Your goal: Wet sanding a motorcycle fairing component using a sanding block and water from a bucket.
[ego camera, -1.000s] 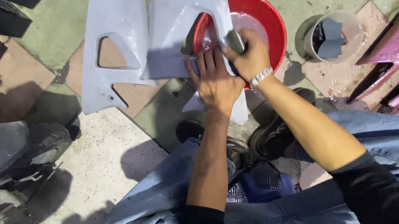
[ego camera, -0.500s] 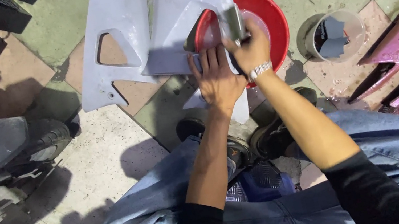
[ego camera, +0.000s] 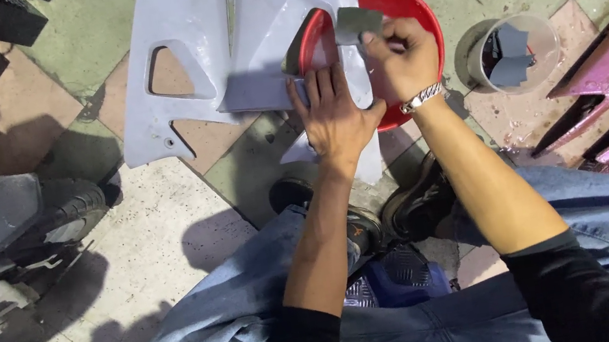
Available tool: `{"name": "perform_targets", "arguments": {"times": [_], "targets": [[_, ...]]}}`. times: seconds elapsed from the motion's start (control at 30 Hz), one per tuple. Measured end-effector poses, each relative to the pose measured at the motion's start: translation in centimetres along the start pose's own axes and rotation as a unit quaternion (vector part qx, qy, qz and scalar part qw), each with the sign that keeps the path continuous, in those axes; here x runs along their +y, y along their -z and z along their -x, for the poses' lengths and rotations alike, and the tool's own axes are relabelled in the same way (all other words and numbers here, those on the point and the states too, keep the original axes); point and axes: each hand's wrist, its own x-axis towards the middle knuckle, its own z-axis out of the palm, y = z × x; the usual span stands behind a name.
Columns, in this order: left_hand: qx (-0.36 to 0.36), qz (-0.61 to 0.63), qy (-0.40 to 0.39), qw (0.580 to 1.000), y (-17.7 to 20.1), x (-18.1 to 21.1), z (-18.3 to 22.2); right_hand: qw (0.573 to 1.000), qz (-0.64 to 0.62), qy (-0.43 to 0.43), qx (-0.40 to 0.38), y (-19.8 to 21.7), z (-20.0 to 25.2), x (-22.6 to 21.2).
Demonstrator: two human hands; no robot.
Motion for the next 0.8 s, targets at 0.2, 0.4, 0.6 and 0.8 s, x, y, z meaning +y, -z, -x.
{"name": "perform_targets", "arguments": {"times": [0.2, 0.4, 0.6, 0.8], "targets": [[-0.053, -0.005, 0.008, 0.999, 0.9, 0.3, -0.2, 0.999, -0.033, -0.018, 0.031, 1.9, 1.2, -0.4], [-0.069, 0.001, 0.012, 0.998, 1.0, 0.1, 0.5, 0.887, 0.433, -0.075, -0.142, 0.2, -1.4, 2.9], [-0.090, 0.002, 0.027, 0.996, 0.7, -0.1, 0.9, 0.978, 0.114, -0.163, -0.056, -0.1, 0.3, 1.2], [-0.067, 0.000, 0.004, 0.998, 0.3, -0.4, 1.0, 0.969, -0.062, -0.191, -0.143, -1.3, 0.2, 5.4]]}}
